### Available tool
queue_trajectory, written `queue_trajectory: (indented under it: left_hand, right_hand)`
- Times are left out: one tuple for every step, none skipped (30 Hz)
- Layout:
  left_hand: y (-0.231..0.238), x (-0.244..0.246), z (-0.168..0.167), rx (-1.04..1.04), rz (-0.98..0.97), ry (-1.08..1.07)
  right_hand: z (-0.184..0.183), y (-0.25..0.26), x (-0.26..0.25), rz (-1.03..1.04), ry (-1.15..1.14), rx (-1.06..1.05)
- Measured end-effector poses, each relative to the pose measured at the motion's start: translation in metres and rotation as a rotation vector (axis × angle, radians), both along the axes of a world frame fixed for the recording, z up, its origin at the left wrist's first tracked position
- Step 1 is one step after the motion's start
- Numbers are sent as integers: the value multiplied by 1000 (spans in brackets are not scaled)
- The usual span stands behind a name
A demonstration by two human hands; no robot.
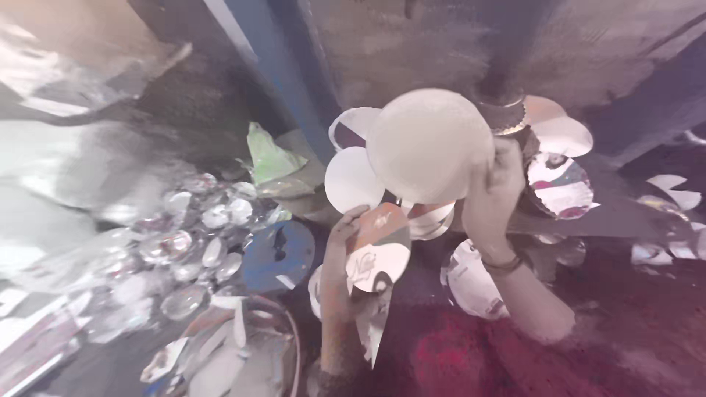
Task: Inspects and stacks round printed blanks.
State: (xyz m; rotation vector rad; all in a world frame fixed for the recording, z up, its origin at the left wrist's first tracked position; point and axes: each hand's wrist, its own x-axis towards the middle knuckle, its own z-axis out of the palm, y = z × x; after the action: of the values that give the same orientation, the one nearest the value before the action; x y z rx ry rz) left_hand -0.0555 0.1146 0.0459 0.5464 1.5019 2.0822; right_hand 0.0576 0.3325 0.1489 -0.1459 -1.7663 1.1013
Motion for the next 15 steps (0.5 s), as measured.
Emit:
queue_trajectory:
  left_hand:
    - [0,1,2,-8,-12,1]
    - [1,2,4,-9,-3,-4]
    - [2,4,7,-27,21,-14]
    - [5,8,13,-75,69,-28]
    - [7,11,18,-120,108,-40]
    - [7,11,20,-142,105,-31]
    - [7,10,18,-138,85,-13]
    - [5,9,15,-111,67,-11]
    - [4,9,14,-93,59,-9]
    - [3,10,14,-88,59,-2]
    - [3,10,14,-86,55,3]
    - [3,9,13,-88,49,5]
    - [3,8,10,-100,44,21]
    - [3,7,8,-106,38,35]
    - [3,6,7,-107,38,43]
  right_hand:
    - [7,2,-8,91,-86,-93]
    - [12,5,-19,174,-168,-127]
    - [15,6,-34,224,-253,-131]
    - [16,7,-50,255,-345,-108]
    - [15,6,-68,261,-431,-76]
    - [14,4,-81,253,-523,-28]
    - [13,1,-91,252,-605,20]
    - [12,-1,-97,259,-685,47]
    - [11,-3,-101,262,-740,47]
    - [11,-5,-103,260,-772,36]
    - [10,-5,-105,264,-778,31]
    - [9,-4,-106,277,-769,28]
    - [9,-4,-105,291,-756,36]
    - [9,-4,-104,294,-738,47]
    - [9,-6,-103,291,-726,53]
